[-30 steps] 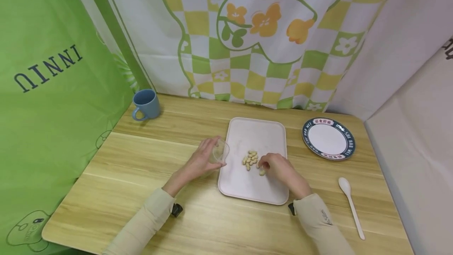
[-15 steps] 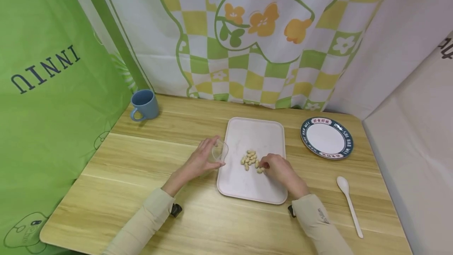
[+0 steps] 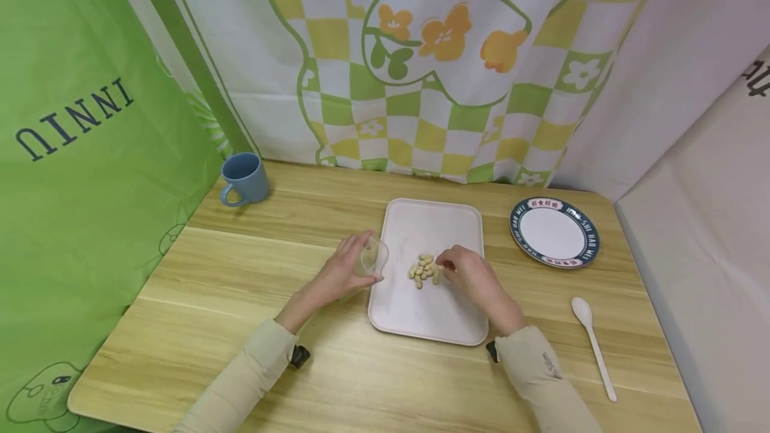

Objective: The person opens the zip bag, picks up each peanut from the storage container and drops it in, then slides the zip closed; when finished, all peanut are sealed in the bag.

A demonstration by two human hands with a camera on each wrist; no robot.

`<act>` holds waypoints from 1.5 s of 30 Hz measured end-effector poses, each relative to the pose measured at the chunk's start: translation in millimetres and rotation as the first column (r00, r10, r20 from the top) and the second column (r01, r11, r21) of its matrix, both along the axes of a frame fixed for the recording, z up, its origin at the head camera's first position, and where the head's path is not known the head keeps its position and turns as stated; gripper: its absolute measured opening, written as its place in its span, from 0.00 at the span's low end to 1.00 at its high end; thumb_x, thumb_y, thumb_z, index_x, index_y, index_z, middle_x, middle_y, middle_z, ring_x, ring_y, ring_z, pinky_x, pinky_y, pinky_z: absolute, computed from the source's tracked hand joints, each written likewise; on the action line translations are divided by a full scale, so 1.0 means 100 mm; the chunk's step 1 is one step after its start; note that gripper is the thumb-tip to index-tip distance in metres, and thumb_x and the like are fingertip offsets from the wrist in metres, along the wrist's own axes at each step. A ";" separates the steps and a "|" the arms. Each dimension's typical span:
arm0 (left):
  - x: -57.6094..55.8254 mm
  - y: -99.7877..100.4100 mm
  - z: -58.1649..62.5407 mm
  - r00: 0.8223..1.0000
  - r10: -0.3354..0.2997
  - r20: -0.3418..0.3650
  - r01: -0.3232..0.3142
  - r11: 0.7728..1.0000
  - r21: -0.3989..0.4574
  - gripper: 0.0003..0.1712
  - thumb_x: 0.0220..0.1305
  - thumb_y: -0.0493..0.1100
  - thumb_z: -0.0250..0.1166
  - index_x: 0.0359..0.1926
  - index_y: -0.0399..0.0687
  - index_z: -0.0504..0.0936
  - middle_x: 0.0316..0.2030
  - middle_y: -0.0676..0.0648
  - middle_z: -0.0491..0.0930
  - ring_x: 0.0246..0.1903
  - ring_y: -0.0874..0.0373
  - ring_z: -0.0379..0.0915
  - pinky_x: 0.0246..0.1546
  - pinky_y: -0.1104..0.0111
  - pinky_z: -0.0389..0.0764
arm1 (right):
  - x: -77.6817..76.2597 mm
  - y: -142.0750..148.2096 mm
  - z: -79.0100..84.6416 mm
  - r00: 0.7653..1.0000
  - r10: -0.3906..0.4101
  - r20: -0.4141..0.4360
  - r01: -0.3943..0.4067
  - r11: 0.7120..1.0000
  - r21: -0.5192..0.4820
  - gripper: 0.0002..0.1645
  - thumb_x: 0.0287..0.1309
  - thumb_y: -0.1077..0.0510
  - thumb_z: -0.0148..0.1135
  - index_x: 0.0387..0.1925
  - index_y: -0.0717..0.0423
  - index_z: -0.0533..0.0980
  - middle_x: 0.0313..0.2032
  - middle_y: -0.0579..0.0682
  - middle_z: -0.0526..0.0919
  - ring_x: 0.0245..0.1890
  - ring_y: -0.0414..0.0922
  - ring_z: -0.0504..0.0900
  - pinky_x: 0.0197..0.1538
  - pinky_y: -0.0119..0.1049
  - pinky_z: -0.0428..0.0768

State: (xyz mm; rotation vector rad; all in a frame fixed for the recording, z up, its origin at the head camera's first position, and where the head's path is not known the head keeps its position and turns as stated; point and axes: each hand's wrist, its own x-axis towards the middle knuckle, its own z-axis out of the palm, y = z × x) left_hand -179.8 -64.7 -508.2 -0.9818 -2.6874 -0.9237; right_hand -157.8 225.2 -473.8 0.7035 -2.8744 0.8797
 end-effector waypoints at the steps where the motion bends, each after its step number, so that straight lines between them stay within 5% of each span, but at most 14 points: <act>1: 0.00 0.00 0.00 1.000 -0.001 -0.003 0.001 1.000 0.000 0.53 0.53 0.55 0.73 0.70 0.36 0.56 0.56 0.41 0.69 0.57 0.49 0.64 0.60 0.59 0.69 | -0.01 -0.02 0.03 1.000 0.010 -0.019 -0.011 1.000 -0.024 0.09 0.51 0.70 0.68 0.37 0.63 0.83 0.32 0.50 0.82 0.32 0.44 0.80 0.36 0.41 0.81; 12: 0.00 0.03 0.00 1.000 0.003 -0.006 -0.003 1.000 -0.002 0.53 0.52 0.54 0.74 0.71 0.40 0.55 0.55 0.42 0.69 0.57 0.49 0.65 0.59 0.60 0.71 | -0.06 -0.35 0.38 0.986 0.060 -0.155 -0.077 0.991 -0.108 0.09 0.53 0.66 0.69 0.39 0.59 0.82 0.33 0.48 0.82 0.32 0.42 0.80 0.35 0.42 0.81; 19: 0.01 0.03 -0.01 1.000 0.003 0.025 -0.002 1.000 -0.015 0.53 0.53 0.56 0.73 0.71 0.40 0.54 0.56 0.42 0.69 0.57 0.49 0.64 0.58 0.58 0.71 | -0.10 -0.56 0.41 0.977 0.108 -0.182 -0.133 0.982 -0.133 0.08 0.51 0.67 0.70 0.36 0.59 0.82 0.33 0.49 0.83 0.31 0.43 0.81 0.35 0.41 0.81; 35: 0.03 0.05 0.03 0.999 -0.018 -0.046 0.016 0.999 -0.037 0.54 0.53 0.54 0.73 0.72 0.41 0.53 0.55 0.42 0.69 0.57 0.49 0.64 0.58 0.59 0.70 | -0.10 -0.82 0.36 0.981 0.125 -0.151 -0.124 0.992 0.017 0.06 0.54 0.63 0.69 0.36 0.57 0.84 0.32 0.45 0.81 0.33 0.41 0.80 0.33 0.35 0.80; 45: 0.03 0.04 0.02 0.997 -0.030 -0.065 0.029 0.999 -0.022 0.53 0.53 0.53 0.73 0.71 0.40 0.54 0.53 0.41 0.70 0.54 0.49 0.65 0.55 0.59 0.72 | -0.17 -0.67 0.44 0.971 0.091 -0.220 -0.108 0.992 -0.070 0.08 0.58 0.62 0.66 0.39 0.59 0.83 0.33 0.47 0.81 0.31 0.42 0.79 0.32 0.36 0.79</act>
